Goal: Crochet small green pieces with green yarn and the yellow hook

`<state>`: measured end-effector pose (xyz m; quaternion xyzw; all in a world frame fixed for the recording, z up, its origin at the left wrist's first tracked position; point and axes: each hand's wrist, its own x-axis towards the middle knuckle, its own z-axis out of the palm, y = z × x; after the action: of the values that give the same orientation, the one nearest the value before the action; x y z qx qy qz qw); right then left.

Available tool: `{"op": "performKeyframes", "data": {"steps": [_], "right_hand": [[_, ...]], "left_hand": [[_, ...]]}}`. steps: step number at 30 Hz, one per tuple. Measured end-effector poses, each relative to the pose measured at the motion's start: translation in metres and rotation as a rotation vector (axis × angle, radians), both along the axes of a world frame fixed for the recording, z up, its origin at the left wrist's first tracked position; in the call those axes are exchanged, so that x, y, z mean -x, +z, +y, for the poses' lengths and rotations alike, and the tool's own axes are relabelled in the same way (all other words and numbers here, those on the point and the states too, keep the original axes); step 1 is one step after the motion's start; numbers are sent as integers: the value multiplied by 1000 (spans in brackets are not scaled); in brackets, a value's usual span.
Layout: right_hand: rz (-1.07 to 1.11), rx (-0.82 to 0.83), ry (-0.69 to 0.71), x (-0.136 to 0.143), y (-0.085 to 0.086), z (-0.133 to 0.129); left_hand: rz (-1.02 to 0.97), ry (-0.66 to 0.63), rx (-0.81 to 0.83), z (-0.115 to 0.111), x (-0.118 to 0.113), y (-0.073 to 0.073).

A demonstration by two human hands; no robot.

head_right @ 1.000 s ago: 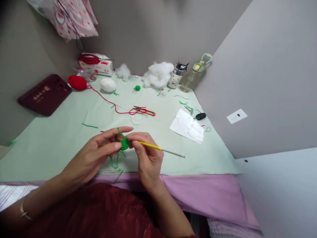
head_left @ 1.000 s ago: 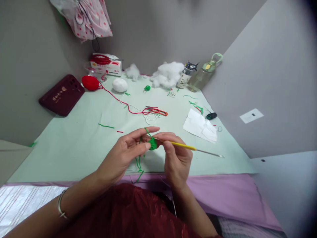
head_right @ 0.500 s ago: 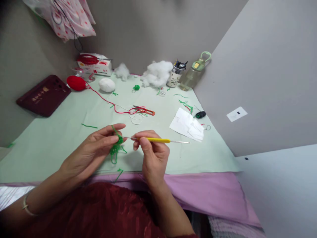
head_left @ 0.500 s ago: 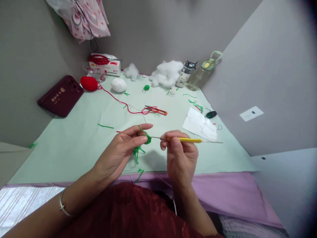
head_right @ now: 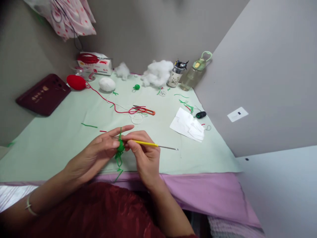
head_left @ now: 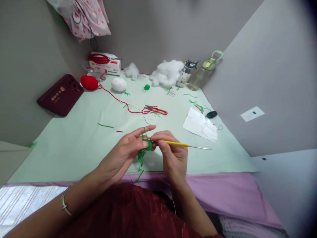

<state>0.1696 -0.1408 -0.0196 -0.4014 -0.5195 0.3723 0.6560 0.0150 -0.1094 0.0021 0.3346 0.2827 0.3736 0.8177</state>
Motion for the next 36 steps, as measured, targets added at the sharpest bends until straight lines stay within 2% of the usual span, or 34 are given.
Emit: {"op": "performKeyframes", "data": {"steps": [7, 11, 17, 21, 24, 29, 34, 36], "right_hand": [[280, 86, 21, -5, 3, 4], [355, 132, 82, -5, 5, 5], [143, 2, 85, -2, -3, 1], [128, 12, 102, -4, -7, -1], [78, 5, 94, -3, -4, -2], [-83, -49, -49, 0, 1, -4], [46, 11, -46, -4, -1, -4], [54, 7, -87, -5, -1, -4]], "left_hand": [[-71, -32, 58, 4, 8, 5], [-4, -13, -4, 1, 7, 5], [231, 97, -231, -5, 3, 1], [183, 87, -209, -5, 4, 0], [157, 75, -183, -4, 4, -1], [140, 63, -162, -3, 2, -2], [163, 85, -173, -3, 3, 0], [182, 101, -177, -2, 3, 0]]}}
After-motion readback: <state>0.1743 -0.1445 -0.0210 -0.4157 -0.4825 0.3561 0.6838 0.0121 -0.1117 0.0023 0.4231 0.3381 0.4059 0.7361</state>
